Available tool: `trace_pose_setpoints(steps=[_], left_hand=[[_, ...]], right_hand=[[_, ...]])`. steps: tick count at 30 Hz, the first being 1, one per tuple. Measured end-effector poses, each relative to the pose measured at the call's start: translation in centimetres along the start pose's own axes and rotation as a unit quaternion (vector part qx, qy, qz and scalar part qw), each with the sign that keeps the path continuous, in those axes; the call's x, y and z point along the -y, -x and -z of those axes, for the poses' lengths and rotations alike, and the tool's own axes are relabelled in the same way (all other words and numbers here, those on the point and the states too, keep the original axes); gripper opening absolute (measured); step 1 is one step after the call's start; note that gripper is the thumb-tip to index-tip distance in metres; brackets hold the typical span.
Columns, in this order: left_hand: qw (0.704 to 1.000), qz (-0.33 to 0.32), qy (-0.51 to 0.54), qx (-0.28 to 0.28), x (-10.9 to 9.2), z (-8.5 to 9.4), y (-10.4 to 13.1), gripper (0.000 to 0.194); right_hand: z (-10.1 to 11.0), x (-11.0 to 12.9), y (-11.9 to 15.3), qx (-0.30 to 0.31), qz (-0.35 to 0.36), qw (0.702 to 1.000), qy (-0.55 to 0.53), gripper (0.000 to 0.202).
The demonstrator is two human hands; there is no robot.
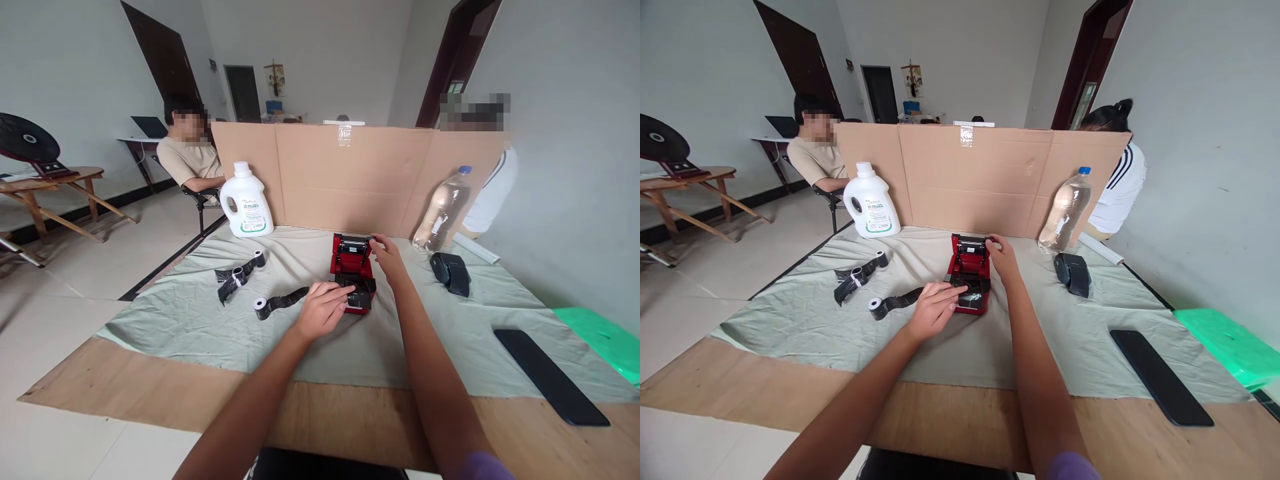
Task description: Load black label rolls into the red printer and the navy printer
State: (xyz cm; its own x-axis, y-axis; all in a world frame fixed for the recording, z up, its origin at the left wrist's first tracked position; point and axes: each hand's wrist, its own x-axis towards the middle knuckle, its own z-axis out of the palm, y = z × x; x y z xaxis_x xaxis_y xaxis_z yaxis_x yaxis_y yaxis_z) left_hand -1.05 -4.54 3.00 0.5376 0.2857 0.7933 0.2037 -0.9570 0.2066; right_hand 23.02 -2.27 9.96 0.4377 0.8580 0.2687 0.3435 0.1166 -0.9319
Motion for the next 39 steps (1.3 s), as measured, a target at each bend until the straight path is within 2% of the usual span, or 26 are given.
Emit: trace_pose_setpoints(steps=[4, 7, 9, 11, 13, 16, 18, 21, 24, 32, 39], left_hand=[[0.999, -0.005, 0.017, -0.041, 0.2, 0.1, 0.2, 0.031], [0.999, -0.006, 0.022, -0.049, 0.3, 0.2, 0.3, 0.031], [0.998, -0.003, 0.024, -0.053, 0.2, 0.3, 0.3, 0.032], [0.998, -0.002, 0.027, -0.051, 0.2, 0.3, 0.4, 0.032], [0.999, 0.002, 0.031, -0.043, 0.1, 0.3, 0.4, 0.036], [0.997, 0.048, 0.037, -0.049, 0.3, 0.2, 0.4, 0.046], [0.992, 0.103, 0.042, -0.057, 0.6, 0.1, 0.3, 0.050], [0.985, 0.162, 0.048, -0.025, 1.4, 0.2, 0.1, 0.050], [0.985, 0.167, 0.037, 0.014, 2.0, 0.3, 0.0, 0.050], [0.986, 0.165, 0.021, 0.012, 1.9, 0.1, 0.2, 0.049], [0.978, 0.202, 0.049, 0.027, 2.1, 0.2, -0.3, 0.049]], right_hand=[[-0.1, 0.0, 0.2, -0.006, -0.020, 1.000, -0.008, 0.041], [-0.3, -0.5, 0.3, -0.005, -0.058, 0.998, -0.036, 0.030], [-0.3, -1.0, 0.4, 0.011, -0.095, 0.994, -0.060, 0.036], [0.0, -1.7, 0.7, 0.053, -0.136, 0.986, -0.076, 0.059], [0.4, -2.3, 1.1, 0.132, -0.164, 0.974, -0.089, 0.073], [1.3, -2.9, 1.8, 0.253, -0.171, 0.945, -0.120, 0.068], [1.8, -3.0, 2.1, 0.288, -0.168, 0.933, -0.135, 0.060], [2.0, -2.8, 2.2, 0.293, -0.168, 0.931, -0.138, 0.057], [2.0, -2.8, 1.9, 0.291, -0.172, 0.931, -0.136, 0.056], [2.0, -3.5, 1.6, 0.295, -0.175, 0.926, -0.154, 0.056], [1.9, -3.6, 1.5, 0.295, -0.160, 0.929, -0.153, 0.055]])
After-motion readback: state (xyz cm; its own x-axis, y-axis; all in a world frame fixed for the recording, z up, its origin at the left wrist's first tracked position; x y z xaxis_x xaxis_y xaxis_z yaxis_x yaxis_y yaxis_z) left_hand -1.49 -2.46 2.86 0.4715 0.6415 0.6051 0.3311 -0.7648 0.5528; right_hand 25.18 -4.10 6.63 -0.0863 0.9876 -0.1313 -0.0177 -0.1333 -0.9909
